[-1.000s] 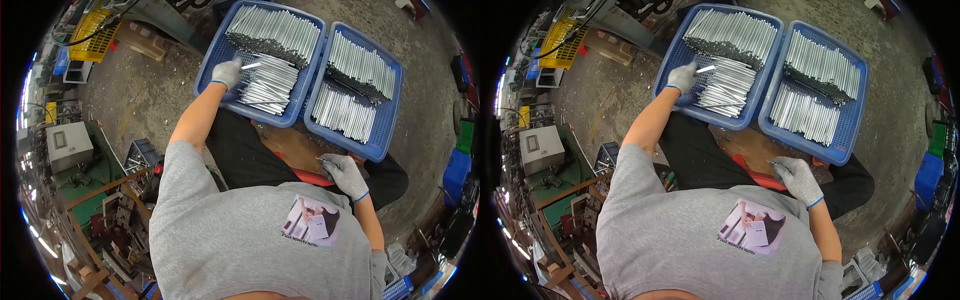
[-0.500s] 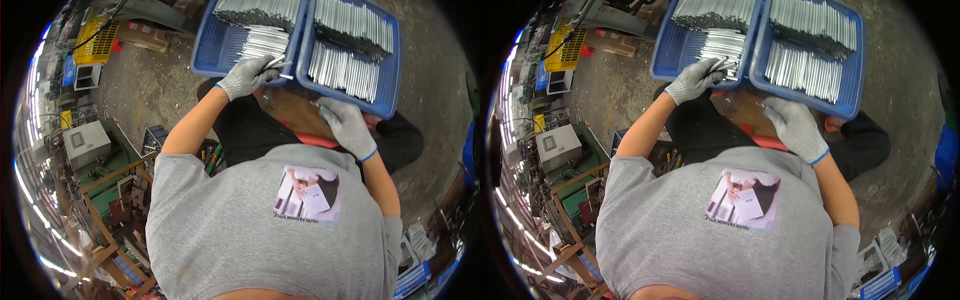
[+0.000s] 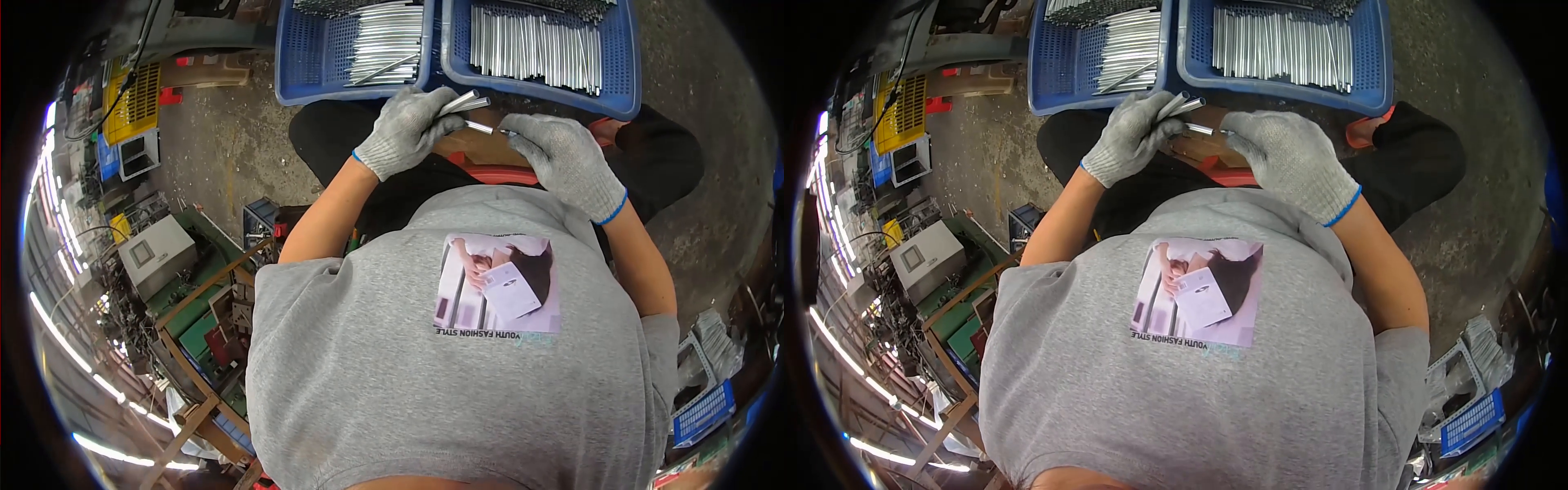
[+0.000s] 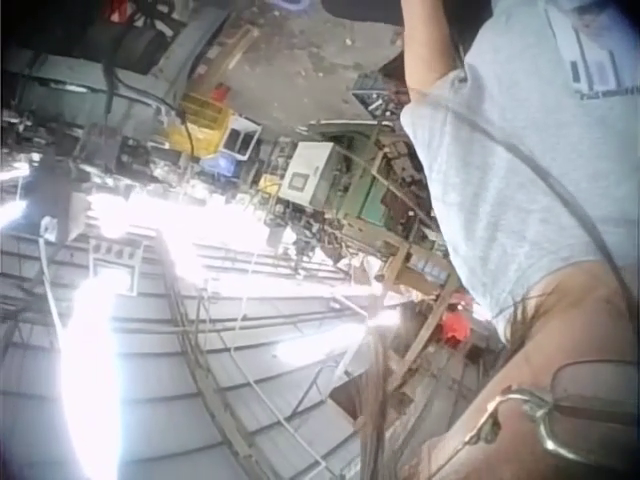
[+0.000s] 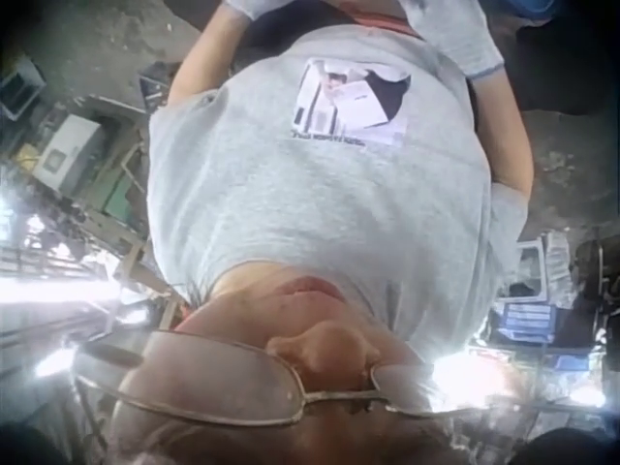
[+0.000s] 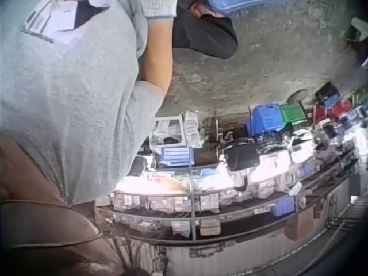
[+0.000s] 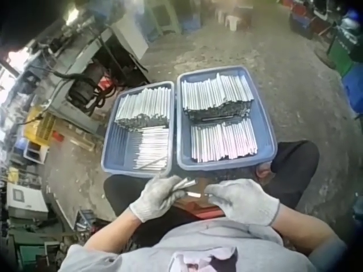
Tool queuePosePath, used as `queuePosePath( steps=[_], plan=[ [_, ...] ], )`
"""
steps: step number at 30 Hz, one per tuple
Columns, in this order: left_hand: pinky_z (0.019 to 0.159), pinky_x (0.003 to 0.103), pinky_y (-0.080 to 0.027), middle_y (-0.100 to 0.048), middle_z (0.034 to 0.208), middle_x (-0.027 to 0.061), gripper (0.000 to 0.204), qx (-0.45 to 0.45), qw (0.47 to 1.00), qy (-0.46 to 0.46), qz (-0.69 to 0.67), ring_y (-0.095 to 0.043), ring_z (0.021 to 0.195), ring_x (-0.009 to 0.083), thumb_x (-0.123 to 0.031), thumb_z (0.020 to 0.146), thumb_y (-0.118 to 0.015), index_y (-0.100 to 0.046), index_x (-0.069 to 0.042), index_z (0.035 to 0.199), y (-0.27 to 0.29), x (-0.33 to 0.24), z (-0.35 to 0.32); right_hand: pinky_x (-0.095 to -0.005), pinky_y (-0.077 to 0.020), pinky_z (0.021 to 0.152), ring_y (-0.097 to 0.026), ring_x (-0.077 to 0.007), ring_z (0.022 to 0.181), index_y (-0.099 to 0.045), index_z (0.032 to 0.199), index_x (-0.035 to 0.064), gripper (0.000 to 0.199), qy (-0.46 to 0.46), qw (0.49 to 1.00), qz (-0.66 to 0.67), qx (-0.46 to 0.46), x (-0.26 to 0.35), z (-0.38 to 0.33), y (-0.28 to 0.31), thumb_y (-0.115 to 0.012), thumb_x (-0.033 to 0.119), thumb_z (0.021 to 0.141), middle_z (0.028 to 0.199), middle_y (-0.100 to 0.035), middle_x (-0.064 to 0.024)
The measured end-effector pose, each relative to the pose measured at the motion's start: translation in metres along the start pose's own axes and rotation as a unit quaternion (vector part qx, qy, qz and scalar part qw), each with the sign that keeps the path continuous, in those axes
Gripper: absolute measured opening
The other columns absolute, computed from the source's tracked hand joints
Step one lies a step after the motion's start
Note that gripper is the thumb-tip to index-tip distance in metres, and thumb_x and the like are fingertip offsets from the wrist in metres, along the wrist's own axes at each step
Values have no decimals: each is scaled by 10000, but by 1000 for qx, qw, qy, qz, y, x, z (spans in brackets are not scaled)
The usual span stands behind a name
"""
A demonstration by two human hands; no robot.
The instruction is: Assembling small metal rods and bracket components at a factory workbench.
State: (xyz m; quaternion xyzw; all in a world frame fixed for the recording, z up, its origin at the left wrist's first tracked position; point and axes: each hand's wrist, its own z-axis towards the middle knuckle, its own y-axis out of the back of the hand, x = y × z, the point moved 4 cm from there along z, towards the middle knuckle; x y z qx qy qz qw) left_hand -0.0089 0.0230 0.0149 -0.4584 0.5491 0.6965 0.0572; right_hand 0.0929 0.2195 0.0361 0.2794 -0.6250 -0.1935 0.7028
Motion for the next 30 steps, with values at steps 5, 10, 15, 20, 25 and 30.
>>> queuePosePath(
  steps=[5,10,15,20,25,30],
  plan=[
    [706,422,-451,-594,690,92,153,-27,999,-17,25,-602,664,295,-214,920,-672,-626,-88,993,-8,-10,0,-396,-551,850,-696,-339,966,-696,1125,-9,242,-83,993,-54,63,-3,-3,1,-652,107,917,1048,-712,-200],
    [743,392,-449,-648,780,63,160,-99,985,-55,132,-638,744,259,-90,841,-660,-645,-86,1000,-7,-26,-4,-394,-551,841,-702,-337,946,-697,1129,-10,243,-60,996,-18,65,-3,-12,-6,-647,101,919,1024,-716,-203],
    [776,385,-445,-687,883,51,234,-106,972,-116,176,-656,820,254,-53,784,-687,-661,-93,1013,-3,-36,-4,-392,-551,833,-703,-347,929,-694,1121,-27,239,-66,996,27,61,-1,-4,10,-641,90,919,1010,-716,-214],
    [769,408,-449,-679,913,42,268,-103,973,-135,159,-643,811,249,-94,763,-700,-652,-117,1025,-3,-34,-2,-383,-551,825,-709,-340,914,-691,1106,-45,230,-67,996,31,56,-14,-2,5,-634,80,922,1002,-715,-223],
    [775,415,-450,-683,918,42,263,-117,973,-124,153,-647,816,246,-73,763,-687,-652,-116,1020,-8,-31,-5,-373,-552,809,-717,-321,877,-690,1110,-45,228,-85,990,49,102,-9,-11,-8,-629,81,930,972,-717,-225],
    [774,407,-445,-688,921,40,264,-111,969,-125,181,-651,816,240,-68,762,-685,-651,-113,1019,-6,-34,-6,-369,-553,805,-720,-315,864,-690,1112,-46,230,-72,993,68,65,-5,-7,3,-632,85,931,956,-718,-226]
  ],
)
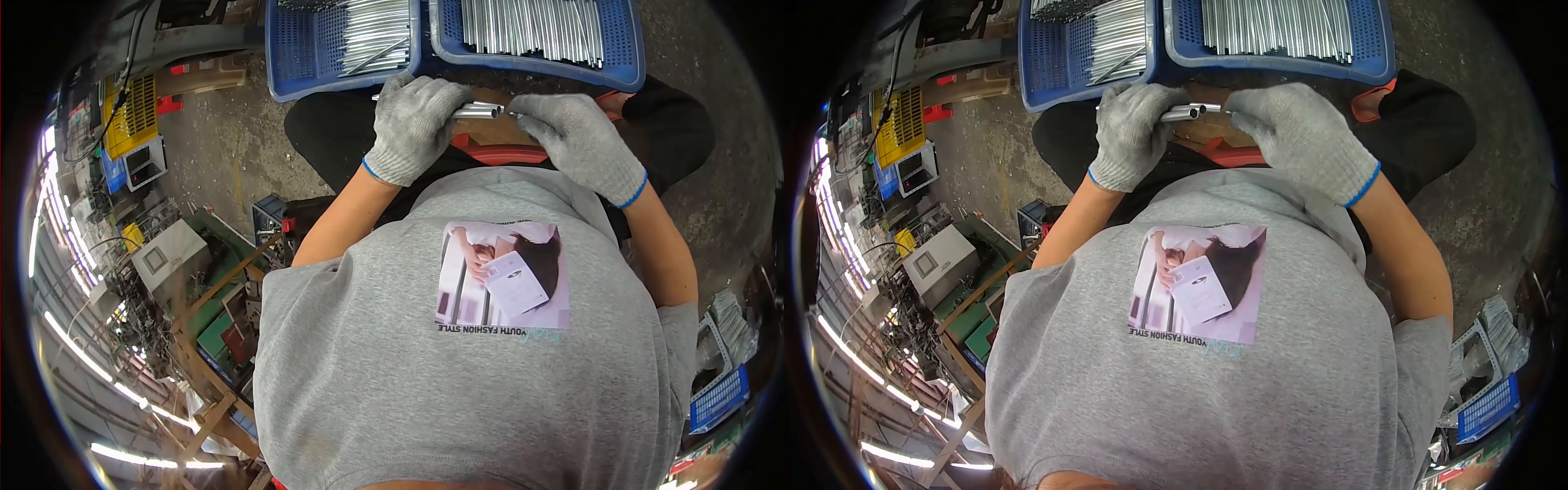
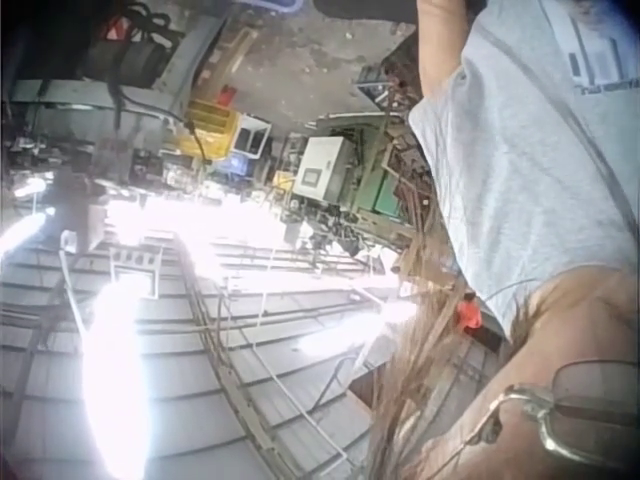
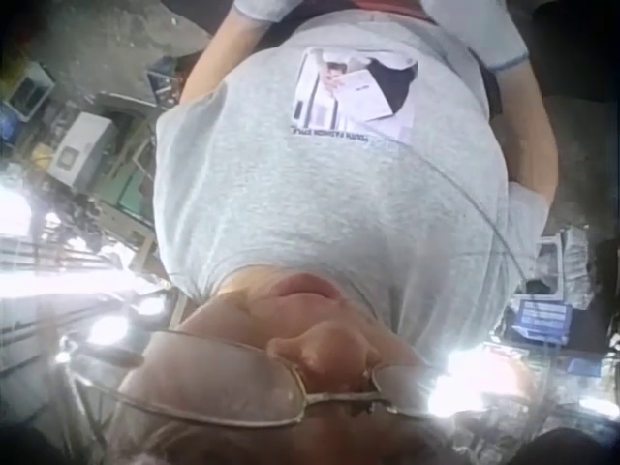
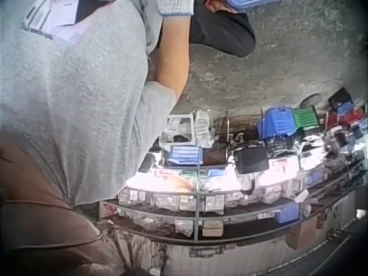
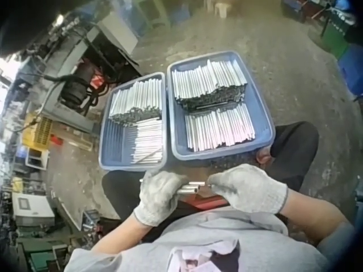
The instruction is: Assembling small metal rods and bracket components at a factory workbench.
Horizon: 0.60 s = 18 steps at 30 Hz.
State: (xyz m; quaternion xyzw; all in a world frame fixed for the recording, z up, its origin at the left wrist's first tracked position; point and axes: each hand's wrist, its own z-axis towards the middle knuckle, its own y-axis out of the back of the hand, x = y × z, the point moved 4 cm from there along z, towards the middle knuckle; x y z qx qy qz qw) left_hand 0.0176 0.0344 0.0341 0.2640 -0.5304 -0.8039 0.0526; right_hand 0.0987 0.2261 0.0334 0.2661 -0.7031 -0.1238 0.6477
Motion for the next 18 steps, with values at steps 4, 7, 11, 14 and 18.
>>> queuePosePath(
  steps=[4,7,11,14,18],
  plan=[
    [773,401,-442,-693,920,39,262,9,1000,0,-19,-653,815,240,-66,760,-687,-652,-113,1016,1,-1,1,-368,-554,797,-721,-312,857,-688,1112,-49,226,11,1000,-29,1,-6,6,6,-630,72,931,957,-722,-220],
    [782,393,-442,-695,910,43,281,5,999,8,-36,-659,824,245,-44,741,-672,-661,-105,1015,-1,0,-1,-433,-553,771,-698,-364,854,-709,1068,35,196,22,999,-21,-36,-11,5,-3,-620,153,939,919,-718,-183],
    [791,387,-443,-695,895,50,304,-13,999,18,-42,-664,825,251,-18,719,-657,-670,-98,1012,-5,1,-3,-421,-554,784,-704,-357,862,-705,1074,10,206,-38,998,9,55,-7,-2,-11,-619,143,942,936,-718,-195],
    [774,400,-444,-693,902,41,265,-20,999,17,-26,-653,793,241,-48,745,-689,-654,-120,998,-6,1,-3,-411,-554,789,-708,-351,865,-706,1074,-1,210,-39,996,74,23,-6,-3,-8,-627,139,940,946,-719,-201],
    [785,397,-456,-681,841,72,238,5,999,33,-36,-661,816,277,-48,788,-669,-672,-82,1023,0,1,0,-398,-556,797,-713,-341,881,-709,1073,-11,214,-24,997,69,-6,-9,-1,1,-636,136,937,970,-721,-203]
  ],
)
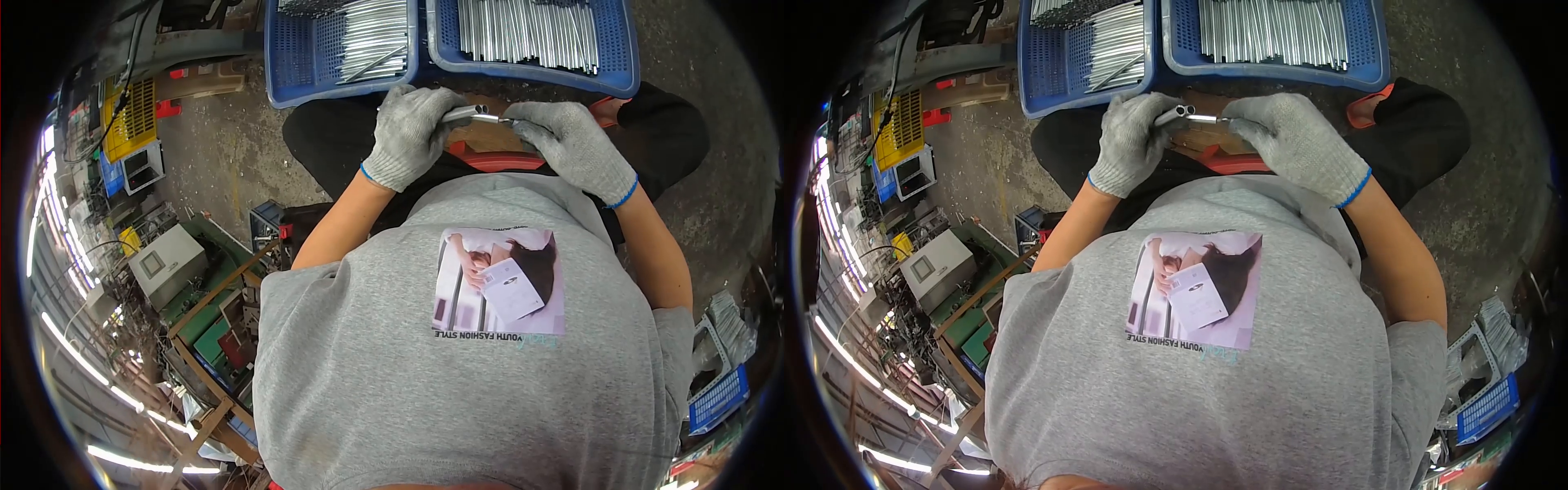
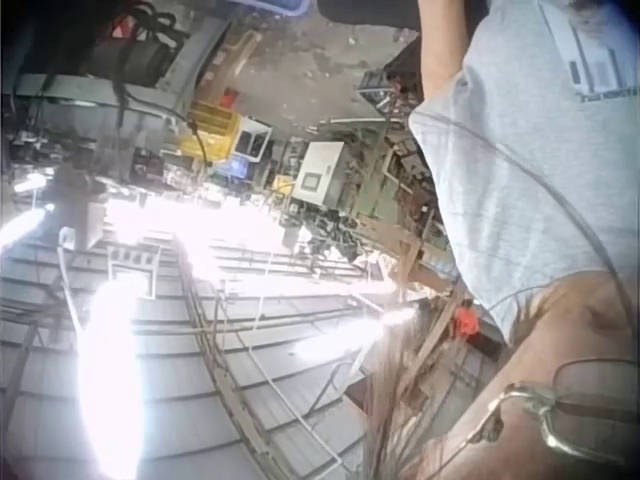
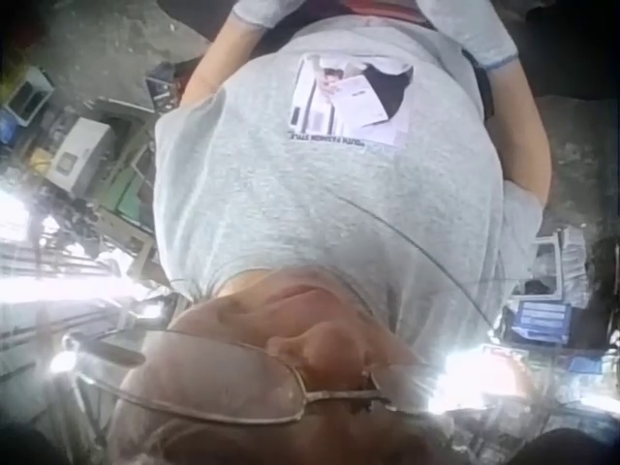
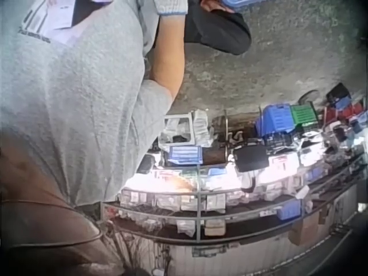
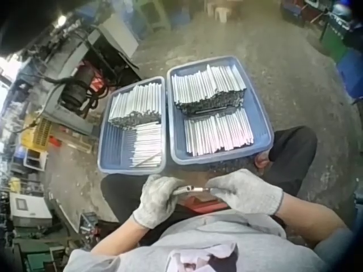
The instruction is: Assembling small metal rods and bracket components at a factory workbench.
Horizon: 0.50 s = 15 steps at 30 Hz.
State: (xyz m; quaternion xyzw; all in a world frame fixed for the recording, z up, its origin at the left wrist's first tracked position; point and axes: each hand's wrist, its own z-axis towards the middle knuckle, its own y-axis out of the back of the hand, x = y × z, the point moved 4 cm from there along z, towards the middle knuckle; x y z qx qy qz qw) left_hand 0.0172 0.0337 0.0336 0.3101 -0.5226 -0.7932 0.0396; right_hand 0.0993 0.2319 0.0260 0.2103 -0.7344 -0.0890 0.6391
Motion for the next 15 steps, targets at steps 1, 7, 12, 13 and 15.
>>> queuePosePath(
  steps=[1,7,12,13,15],
  plan=[
    [765,396,-458,-667,815,77,191,24,999,20,-15,-653,790,277,-96,823,-674,-663,-90,1014,-3,3,-1,-394,-557,800,-715,-337,889,-710,1073,-14,215,7,1000,-17,-5,-1,0,3,-639,136,936,979,-722,-203],
    [698,383,-464,-614,698,89,187,123,976,144,-104,-626,693,291,-286,953,-645,-654,-105,996,-17,16,-16,-371,-559,826,-715,-308,923,-709,1100,-2,220,30,996,-80,-28,3,-5,16,-638,132,940,1017,-726,-187],
    [717,383,-465,-626,702,80,183,116,986,81,-90,-628,681,290,-285,951,-637,-669,-113,1007,-10,10,-5,-378,-560,834,-711,-308,928,-710,1108,22,227,65,991,-108,-42,8,-9,13,-643,152,934,1028,-731,-160],
    [726,385,-465,-633,711,79,176,118,986,73,-93,-631,688,287,-277,950,-639,-673,-114,1010,-10,9,-4,-391,-563,817,-709,-326,913,-720,1083,43,215,79,988,-119,-54,9,-10,12,-646,176,931,1015,-733,-147],
    [745,389,-466,-647,728,78,164,123,986,57,-100,-637,700,280,-262,946,-643,-680,-117,1014,-10,8,-3,-396,-563,815,-707,-326,914,-718,1087,49,215,80,988,-124,-47,9,-11,10,-643,178,933,1013,-732,-145]
  ],
)
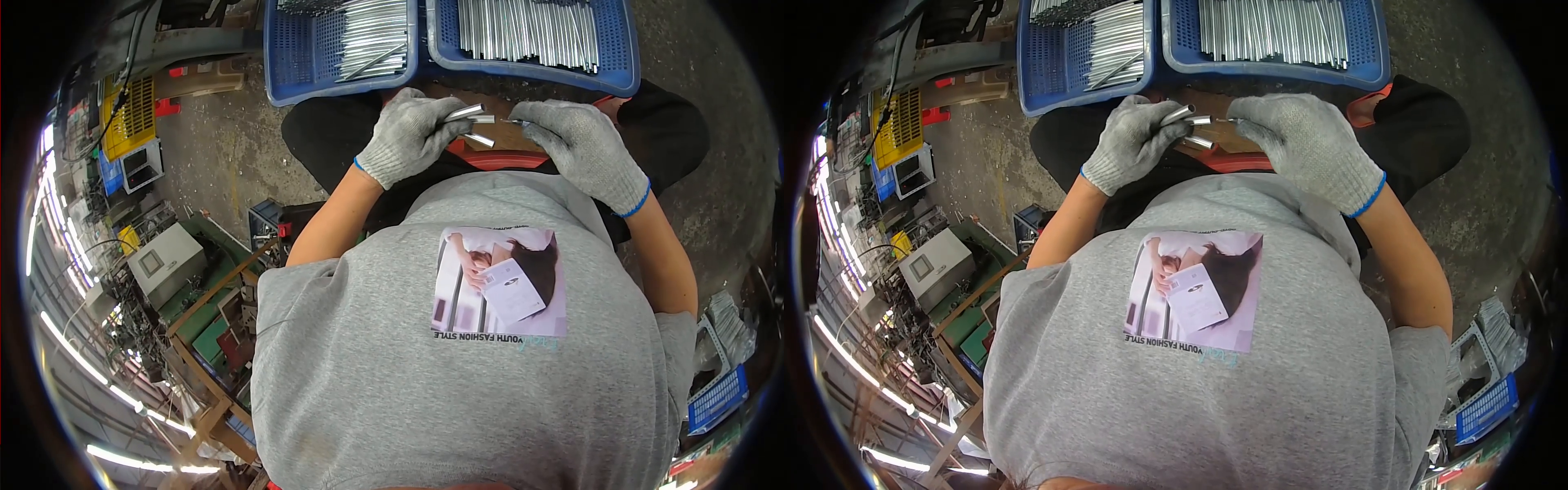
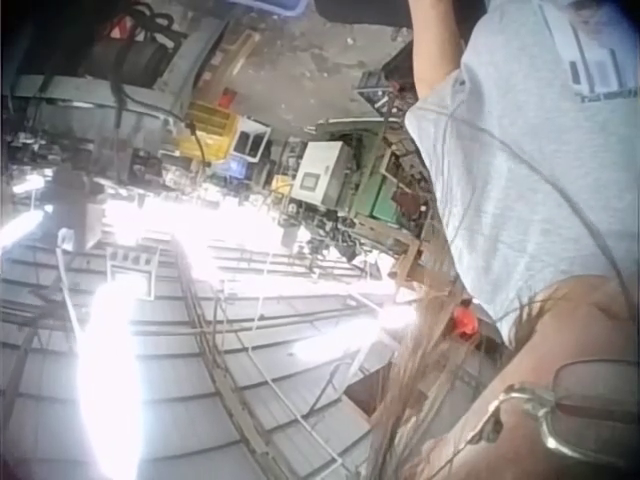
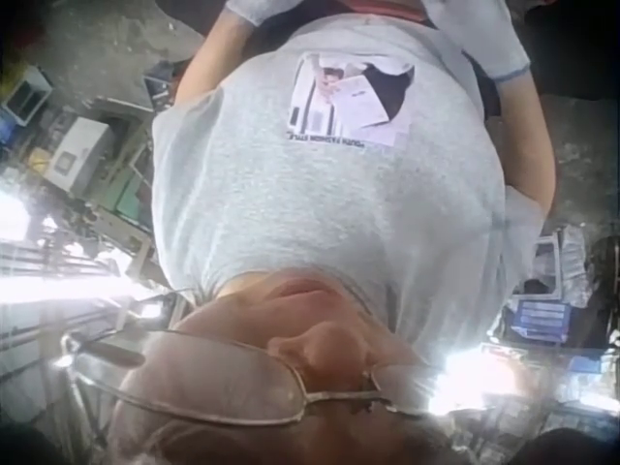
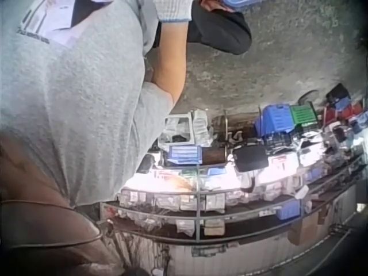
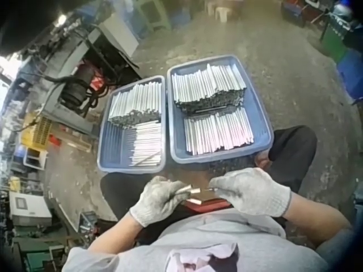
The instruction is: Assembling small metal rods and bracket components at a factory workbench.
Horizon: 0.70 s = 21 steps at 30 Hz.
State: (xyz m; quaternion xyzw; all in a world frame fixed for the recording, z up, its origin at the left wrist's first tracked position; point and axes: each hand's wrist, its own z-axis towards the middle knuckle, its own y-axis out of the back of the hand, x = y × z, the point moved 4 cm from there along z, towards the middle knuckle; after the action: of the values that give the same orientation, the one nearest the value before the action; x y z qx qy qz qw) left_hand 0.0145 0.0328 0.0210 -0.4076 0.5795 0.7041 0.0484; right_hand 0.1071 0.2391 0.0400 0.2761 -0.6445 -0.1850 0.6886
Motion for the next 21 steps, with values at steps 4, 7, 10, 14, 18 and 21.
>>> queuePosePath(
  steps=[4,7,10,14,18,21],
  plan=[
    [793,385,-448,-698,823,68,115,40,999,-6,19,-646,736,277,-166,933,-630,-674,-88,1005,-1,-1,-1,-397,-562,828,-705,-314,937,-712,1106,50,219,-1,1000,-12,26,1,-1,-3,-645,164,930,1024,-730,-140],
    [801,392,-446,-700,824,60,123,22,999,-19,26,-654,750,274,-138,886,-649,-678,-94,998,-3,-3,-3,-379,-559,867,-705,-289,980,-708,1127,30,233,-9,998,-17,52,0,0,-5,-661,127,920,1055,-730,-137],
    [805,395,-447,-702,828,52,161,3,999,-30,38,-661,764,269,-113,838,-666,-681,-102,998,-3,-5,-3,-382,-563,834,-708,-297,940,-712,1111,30,226,1,996,-75,53,-3,3,-9,-668,132,914,1012,-728,-147],
    [804,393,-451,-705,842,42,236,-31,996,-45,73,-669,780,255,-80,772,-682,-683,-116,1006,-1,-12,-3,-380,-563,803,-709,-305,893,-711,1100,25,221,-32,991,-86,101,6,-2,-15,-671,128,909,981,-727,-154],
    [798,390,-457,-708,859,36,285,-61,988,-62,127,-672,787,244,-55,733,-685,-685,-126,1009,4,-20,-2,-380,-562,788,-708,-312,867,-707,1108,18,228,-67,989,-41,123,13,5,-5,-670,126,910,963,-727,-163],
    [793,392,-461,-710,870,35,307,-62,984,-71,154,-672,794,238,-47,712,-686,-685,-130,1008,5,-23,0,-417,-563,766,-709,-307,846,-710,1060,55,189,-27,997,-23,69,-2,5,-8,-629,168,932,891,-721,-133]
  ],
)
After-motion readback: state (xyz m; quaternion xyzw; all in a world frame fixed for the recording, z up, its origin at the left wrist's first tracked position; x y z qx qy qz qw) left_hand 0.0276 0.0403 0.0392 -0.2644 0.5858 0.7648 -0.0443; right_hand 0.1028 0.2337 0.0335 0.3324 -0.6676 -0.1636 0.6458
